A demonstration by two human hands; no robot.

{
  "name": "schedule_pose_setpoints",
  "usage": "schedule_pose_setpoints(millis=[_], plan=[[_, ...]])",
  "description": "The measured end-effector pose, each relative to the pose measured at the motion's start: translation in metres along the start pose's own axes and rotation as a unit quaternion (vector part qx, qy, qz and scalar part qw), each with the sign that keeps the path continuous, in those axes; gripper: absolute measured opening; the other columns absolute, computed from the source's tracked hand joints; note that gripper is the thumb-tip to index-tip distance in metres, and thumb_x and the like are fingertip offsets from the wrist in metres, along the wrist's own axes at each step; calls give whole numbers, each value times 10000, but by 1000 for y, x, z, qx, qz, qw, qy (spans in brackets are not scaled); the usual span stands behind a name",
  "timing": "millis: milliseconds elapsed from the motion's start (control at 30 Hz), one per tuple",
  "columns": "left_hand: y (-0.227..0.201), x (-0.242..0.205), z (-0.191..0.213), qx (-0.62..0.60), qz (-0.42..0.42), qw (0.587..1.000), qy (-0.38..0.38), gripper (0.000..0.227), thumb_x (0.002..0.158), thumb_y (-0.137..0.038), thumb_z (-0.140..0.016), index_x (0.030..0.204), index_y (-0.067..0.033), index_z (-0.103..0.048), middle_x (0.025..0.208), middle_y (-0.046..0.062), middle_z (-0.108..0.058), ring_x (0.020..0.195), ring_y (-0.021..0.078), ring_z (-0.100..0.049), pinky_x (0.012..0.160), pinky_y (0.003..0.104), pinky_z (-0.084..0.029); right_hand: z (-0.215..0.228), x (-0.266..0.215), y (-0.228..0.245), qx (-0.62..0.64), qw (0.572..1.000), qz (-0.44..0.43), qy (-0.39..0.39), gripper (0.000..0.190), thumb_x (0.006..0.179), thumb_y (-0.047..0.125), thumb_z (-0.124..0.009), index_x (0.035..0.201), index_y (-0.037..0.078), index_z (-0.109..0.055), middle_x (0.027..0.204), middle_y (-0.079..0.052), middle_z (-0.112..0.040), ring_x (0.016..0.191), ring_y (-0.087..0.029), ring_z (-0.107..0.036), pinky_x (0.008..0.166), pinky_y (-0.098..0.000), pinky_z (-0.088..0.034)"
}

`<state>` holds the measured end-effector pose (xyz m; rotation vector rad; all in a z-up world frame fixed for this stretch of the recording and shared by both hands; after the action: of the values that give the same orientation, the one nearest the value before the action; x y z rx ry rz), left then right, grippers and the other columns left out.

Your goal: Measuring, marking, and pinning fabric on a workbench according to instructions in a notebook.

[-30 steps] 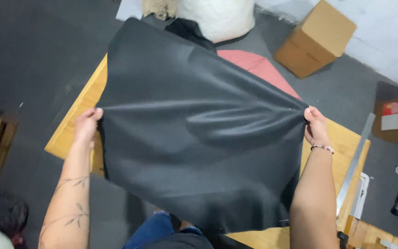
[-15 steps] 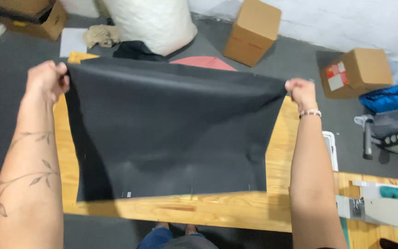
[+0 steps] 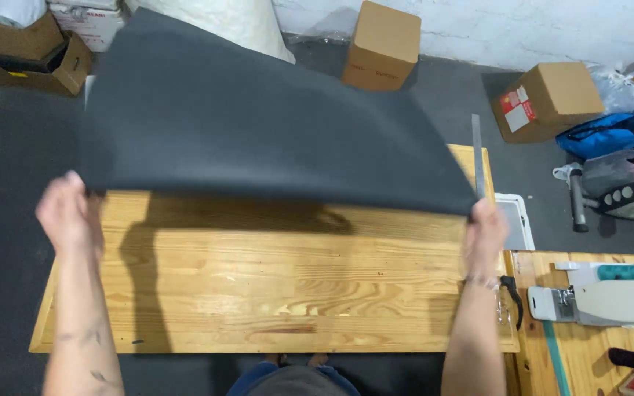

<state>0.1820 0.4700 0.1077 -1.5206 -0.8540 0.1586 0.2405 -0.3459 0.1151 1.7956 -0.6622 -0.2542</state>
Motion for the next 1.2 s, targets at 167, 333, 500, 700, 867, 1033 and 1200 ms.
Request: schedule_pose_setpoints(millis=[167, 333, 500, 700, 867, 1033, 1200], plan=[[78, -153, 64, 101, 386, 909, -120, 419, 1071, -289, -682, 736, -215, -442, 657, -70, -398, 660, 38, -462, 963, 335, -634, 88, -120, -96, -268, 938, -219, -25, 279, 943, 266, -749, 737, 183, -579, 766, 28, -633, 753, -53, -568, 673, -222, -476], [54, -215, 86, 208, 478, 845, -119, 184, 1028, -181, -688, 880, -120, -598, 902, 88, -698, 797, 187, -721, 847, 260, -621, 115, -169, -93, -398, 871, -286, 23, 318, 888, 336, -775, 716, 151, -582, 604, -33, -587, 553, -101, -524, 571, -243, -412], [63, -238, 127, 211, 495, 833, -129, 236, 1019, -177, -712, 835, -94, -592, 849, 133, -692, 739, 172, -717, 754, 261, -623, 115, -184, -80, -431, 829, -344, 88, 254, 924, 285, -750, 819, 102, -609, 710, -9, -541, 565, -108, -452, 550, -259, -402], [72, -236, 143, 201, 464, 854, -121, 190, 991, -213, -752, 904, -106, -620, 911, 74, -675, 878, 166, -711, 908, 254, -627, 89, -186, -64, -440, 809, -369, 124, 264, 934, 375, -714, 909, 114, -687, 771, 13, -527, 740, -101, -511, 718, -265, -424], [105, -253, 157, 78, 471, 857, -195, 153, 1033, -180, -686, 962, -152, -553, 923, 25, -577, 868, 138, -639, 950, 344, -661, 51, -189, -54, -216, 886, -409, 39, 345, 940, 161, -645, 1232, -22, -640, 1231, -147, -698, 1123, -219, -658, 988, -314, -513], [81, -267, 173, 186, 494, 771, -356, 167, 946, -302, -761, 1082, -248, -680, 867, -50, -712, 616, 42, -658, 494, 132, -580, 52, -196, -56, -221, 841, -464, 171, 355, 872, 50, -712, 1200, 102, -585, 1130, -75, -671, 798, -137, -446, 703, -253, -331], [92, -272, 191, 171, 425, 778, -430, 100, 968, -244, -758, 1024, -197, -689, 818, -67, -646, 488, 30, -479, 463, 167, -543, 15, -186, -67, -317, 791, -501, 156, 671, 814, 213, -703, 1440, 179, -462, 1547, -107, -433, 1388, -227, -479, 1153, -352, -405]])
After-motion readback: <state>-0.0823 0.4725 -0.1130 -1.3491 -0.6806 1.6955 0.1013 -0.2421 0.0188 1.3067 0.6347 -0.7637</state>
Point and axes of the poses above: each hand's wrist, its own x-axis towards the middle knuckle, its own z-axis out of the back of the hand, y = z × x, the point moved 7 cm from there along x, towards the middle knuckle
